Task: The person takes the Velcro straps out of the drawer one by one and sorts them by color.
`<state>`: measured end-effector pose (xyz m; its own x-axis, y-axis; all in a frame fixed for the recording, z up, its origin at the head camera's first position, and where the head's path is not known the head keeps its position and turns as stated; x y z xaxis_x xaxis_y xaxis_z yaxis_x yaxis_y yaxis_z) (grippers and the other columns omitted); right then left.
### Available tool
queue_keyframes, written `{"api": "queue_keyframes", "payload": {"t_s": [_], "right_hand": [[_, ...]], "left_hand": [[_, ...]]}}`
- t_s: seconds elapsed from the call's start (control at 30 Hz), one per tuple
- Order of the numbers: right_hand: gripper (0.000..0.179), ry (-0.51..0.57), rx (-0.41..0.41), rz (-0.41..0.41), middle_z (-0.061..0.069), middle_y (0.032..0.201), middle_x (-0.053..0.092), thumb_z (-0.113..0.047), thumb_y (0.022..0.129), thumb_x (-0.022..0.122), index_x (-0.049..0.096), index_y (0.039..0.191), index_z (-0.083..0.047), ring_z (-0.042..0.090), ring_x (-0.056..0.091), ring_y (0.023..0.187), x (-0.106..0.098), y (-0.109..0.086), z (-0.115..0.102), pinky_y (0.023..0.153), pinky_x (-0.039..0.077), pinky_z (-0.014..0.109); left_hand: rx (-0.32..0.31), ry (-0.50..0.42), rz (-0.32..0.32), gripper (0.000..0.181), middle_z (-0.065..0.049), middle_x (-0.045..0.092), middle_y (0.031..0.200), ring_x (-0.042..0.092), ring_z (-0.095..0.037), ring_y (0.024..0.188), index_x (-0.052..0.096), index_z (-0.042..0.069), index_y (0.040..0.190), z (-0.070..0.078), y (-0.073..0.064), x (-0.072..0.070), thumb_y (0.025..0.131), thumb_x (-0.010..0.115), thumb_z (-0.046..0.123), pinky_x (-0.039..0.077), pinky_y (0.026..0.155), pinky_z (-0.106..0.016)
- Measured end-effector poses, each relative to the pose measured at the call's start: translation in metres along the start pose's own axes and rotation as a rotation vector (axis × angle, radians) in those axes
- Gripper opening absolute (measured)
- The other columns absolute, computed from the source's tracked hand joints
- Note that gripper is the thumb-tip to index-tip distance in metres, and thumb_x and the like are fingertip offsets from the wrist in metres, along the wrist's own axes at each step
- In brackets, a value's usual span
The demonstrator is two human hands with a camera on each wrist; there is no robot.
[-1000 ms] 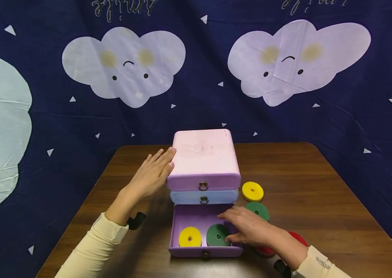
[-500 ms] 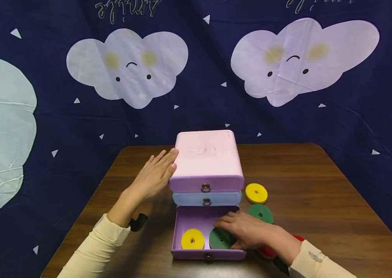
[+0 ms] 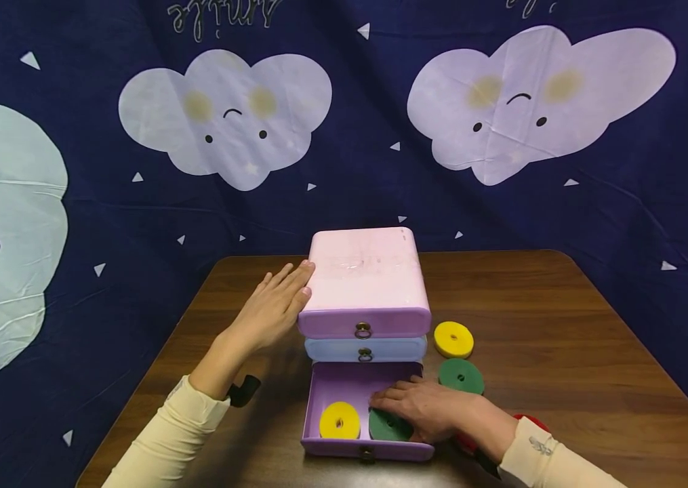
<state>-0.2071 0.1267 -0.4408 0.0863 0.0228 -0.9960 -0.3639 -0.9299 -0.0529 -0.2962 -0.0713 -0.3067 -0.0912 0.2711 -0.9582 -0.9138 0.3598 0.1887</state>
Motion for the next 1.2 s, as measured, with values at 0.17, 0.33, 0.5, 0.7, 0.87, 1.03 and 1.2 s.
{"api": "queue_keyframes", "payload": {"t_s": [0.17, 0.33, 0.5, 0.7, 0.87, 1.03, 1.2], "right_hand": [[0.078, 0.022, 0.016, -0.021, -0.002, 0.141, 0.050, -0.039, 0.077, 0.073, 0.038, 0.143, -0.018, 0.020, 0.052, 0.123, 0.002, 0.002, 0.001, 0.093, 0.049, 0.049], [0.077, 0.055, 0.039, -0.011, -0.002, 0.135, 0.053, -0.041, 0.074, 0.074, 0.042, 0.140, -0.019, 0.019, 0.053, 0.121, 0.001, 0.002, 0.004, 0.095, 0.047, 0.050], [0.076, 0.075, 0.076, 0.025, -0.001, 0.131, 0.055, -0.040, 0.073, 0.076, 0.044, 0.138, -0.017, 0.019, 0.055, 0.118, -0.007, -0.001, 0.008, 0.095, 0.047, 0.051], [0.080, 0.097, 0.130, 0.083, -0.001, 0.136, 0.053, -0.041, 0.072, 0.077, 0.043, 0.140, -0.015, 0.018, 0.053, 0.121, -0.030, -0.008, 0.011, 0.095, 0.048, 0.046], [0.083, 0.057, 0.159, 0.137, -0.001, 0.135, 0.054, -0.044, 0.070, 0.078, 0.044, 0.140, -0.016, 0.018, 0.055, 0.117, -0.052, -0.017, 0.009, 0.095, 0.049, 0.045], [0.083, 0.028, 0.192, 0.179, -0.001, 0.130, 0.056, -0.042, 0.067, 0.081, 0.046, 0.138, -0.016, 0.014, 0.057, 0.108, -0.067, -0.028, 0.006, 0.091, 0.050, 0.041], [0.083, 0.001, 0.225, 0.218, -0.006, 0.131, 0.055, -0.042, 0.067, 0.080, 0.046, 0.139, -0.019, 0.010, 0.056, 0.106, -0.080, -0.042, 0.005, 0.088, 0.051, 0.038]], "left_hand": [[0.006, 0.010, 0.002, 0.052, 0.006, 0.018, 0.158, 0.015, -0.023, 0.148, 0.018, 0.028, 0.151, 0.001, 0.000, 0.000, 0.102, 0.017, 0.045, 0.010, 0.119, -0.052], [0.006, 0.003, -0.001, 0.052, 0.006, 0.017, 0.159, 0.014, -0.023, 0.148, 0.017, 0.028, 0.152, 0.001, 0.000, -0.001, 0.102, 0.017, 0.045, 0.010, 0.120, -0.052], [0.011, 0.001, -0.003, 0.052, 0.006, 0.018, 0.159, 0.015, -0.023, 0.148, 0.017, 0.028, 0.152, 0.002, 0.000, -0.001, 0.103, 0.017, 0.045, 0.010, 0.120, -0.052], [0.012, 0.008, -0.004, 0.052, 0.005, 0.018, 0.159, 0.015, -0.024, 0.148, 0.017, 0.027, 0.152, 0.001, 0.000, -0.001, 0.103, 0.017, 0.044, 0.011, 0.119, -0.052], [0.008, 0.007, -0.008, 0.052, 0.005, 0.017, 0.159, 0.014, -0.024, 0.148, 0.017, 0.027, 0.152, 0.001, -0.001, -0.001, 0.102, 0.017, 0.045, 0.010, 0.120, -0.052], [0.012, 0.003, -0.003, 0.053, 0.006, 0.017, 0.159, 0.014, -0.024, 0.148, 0.017, 0.027, 0.152, 0.000, -0.001, 0.000, 0.102, 0.017, 0.045, 0.011, 0.119, -0.053], [0.014, 0.005, 0.002, 0.052, 0.006, 0.018, 0.159, 0.015, -0.024, 0.148, 0.017, 0.027, 0.152, 0.000, -0.001, 0.000, 0.102, 0.017, 0.045, 0.011, 0.119, -0.053]]}}
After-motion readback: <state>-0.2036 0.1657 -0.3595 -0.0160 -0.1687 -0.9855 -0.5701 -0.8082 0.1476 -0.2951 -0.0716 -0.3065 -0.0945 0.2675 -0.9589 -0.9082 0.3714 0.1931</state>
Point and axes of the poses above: each hand's wrist, its own y-axis towards the middle knuckle, its own x-axis out of the palm, z = x × y, the point moved 8 cm from there along y, towards the middle knuckle
